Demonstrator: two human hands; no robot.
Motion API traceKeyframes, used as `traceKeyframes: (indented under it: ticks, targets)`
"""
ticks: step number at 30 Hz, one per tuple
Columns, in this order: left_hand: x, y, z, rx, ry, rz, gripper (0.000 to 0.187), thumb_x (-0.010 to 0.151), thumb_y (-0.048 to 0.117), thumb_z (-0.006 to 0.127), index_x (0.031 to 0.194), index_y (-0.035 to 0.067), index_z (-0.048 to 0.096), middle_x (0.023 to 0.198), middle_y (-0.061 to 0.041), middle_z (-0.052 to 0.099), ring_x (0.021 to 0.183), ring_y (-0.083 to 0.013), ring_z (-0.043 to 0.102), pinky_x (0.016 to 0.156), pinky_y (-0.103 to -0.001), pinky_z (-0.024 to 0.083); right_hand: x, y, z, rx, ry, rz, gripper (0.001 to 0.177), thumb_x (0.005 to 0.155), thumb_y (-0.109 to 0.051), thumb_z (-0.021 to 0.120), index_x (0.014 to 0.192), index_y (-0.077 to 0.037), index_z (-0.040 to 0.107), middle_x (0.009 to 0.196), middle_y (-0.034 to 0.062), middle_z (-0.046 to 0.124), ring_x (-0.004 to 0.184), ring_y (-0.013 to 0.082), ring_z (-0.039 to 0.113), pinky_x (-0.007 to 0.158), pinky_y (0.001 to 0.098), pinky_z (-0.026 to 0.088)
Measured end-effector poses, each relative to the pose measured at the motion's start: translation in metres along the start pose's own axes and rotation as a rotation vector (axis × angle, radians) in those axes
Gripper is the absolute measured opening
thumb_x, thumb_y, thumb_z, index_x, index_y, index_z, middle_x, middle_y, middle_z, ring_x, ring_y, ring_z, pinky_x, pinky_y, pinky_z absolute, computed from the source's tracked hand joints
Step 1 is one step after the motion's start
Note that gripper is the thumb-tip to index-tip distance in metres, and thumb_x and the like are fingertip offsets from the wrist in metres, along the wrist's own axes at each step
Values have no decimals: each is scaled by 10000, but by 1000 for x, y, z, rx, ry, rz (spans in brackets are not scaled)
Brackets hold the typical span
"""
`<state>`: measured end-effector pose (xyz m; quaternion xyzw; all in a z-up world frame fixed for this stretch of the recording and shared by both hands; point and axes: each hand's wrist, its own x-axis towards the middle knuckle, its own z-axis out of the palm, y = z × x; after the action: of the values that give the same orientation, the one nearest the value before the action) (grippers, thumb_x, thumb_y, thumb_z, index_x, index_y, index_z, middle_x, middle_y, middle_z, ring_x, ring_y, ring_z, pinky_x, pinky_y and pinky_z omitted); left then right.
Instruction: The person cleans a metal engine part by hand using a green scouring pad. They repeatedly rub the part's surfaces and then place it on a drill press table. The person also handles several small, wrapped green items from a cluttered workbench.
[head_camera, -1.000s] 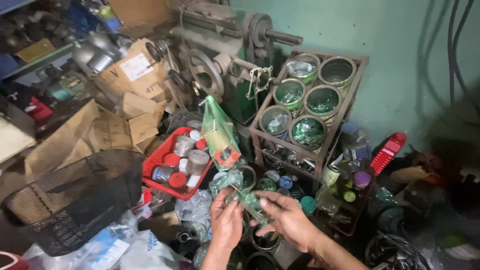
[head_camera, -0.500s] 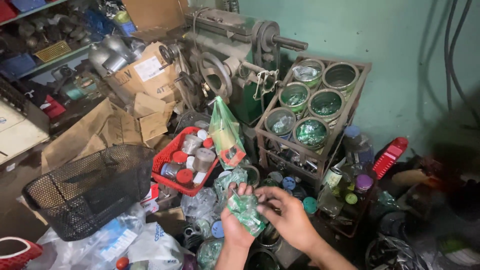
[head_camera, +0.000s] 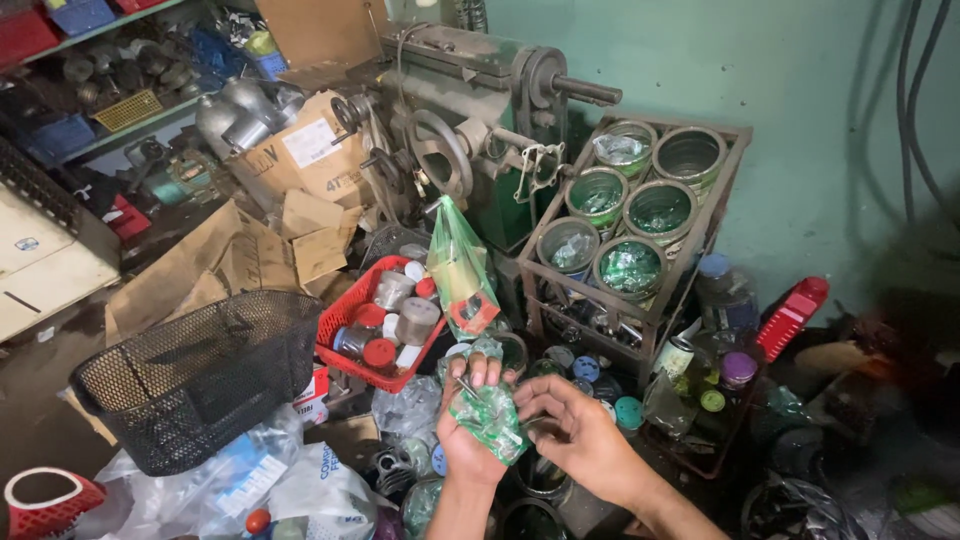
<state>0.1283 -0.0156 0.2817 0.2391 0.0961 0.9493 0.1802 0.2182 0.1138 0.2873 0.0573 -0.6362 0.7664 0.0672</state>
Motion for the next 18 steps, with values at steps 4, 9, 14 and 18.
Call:
traceKeyframes:
  ticks: [4, 9, 14, 18]
  targets:
    - [0, 0, 3, 14, -20, 11, 109, 988, 157, 562, 1049, 142, 474, 938, -26, 456, 954, -186, 465, 976, -392, 406, 1, 2, -1, -8, 8, 5, 554, 746, 219, 596, 1249, -12, 567, 1180, 43, 615, 1100, 153, 635, 922, 295, 520]
    - [-1, -1, 0, -49, 78, -58, 86, 1032, 189, 543, 1062, 131, 486, 955, -29, 475, 949, -197, 474, 940, -380, 422, -4, -19, 7, -133, 12, -19, 510, 778, 188, 598, 1250, -7, 580, 1150, 49, 595, 1055, 148, 629, 902, 298, 533]
    - [-1, -2, -1, -101, 118, -127, 92, 1004, 194, 514, 1073, 133, 519, 1019, -39, 539, 1014, -234, 520, 966, -397, 441, -6, -29, 13, -279, 68, -54, 329, 890, 47, 665, 1207, -8, 598, 1104, 16, 634, 1025, 111, 675, 856, 275, 572]
    - [-1, -4, -11, -95, 290, -191, 161, 971, 193, 494, 1088, 120, 576, 1112, -67, 611, 1092, -272, 558, 1015, -431, 437, -8, -37, 15, -379, 67, -159, 380, 830, 41, 742, 1190, -33, 645, 1041, 39, 592, 941, 138, 635, 840, 294, 586]
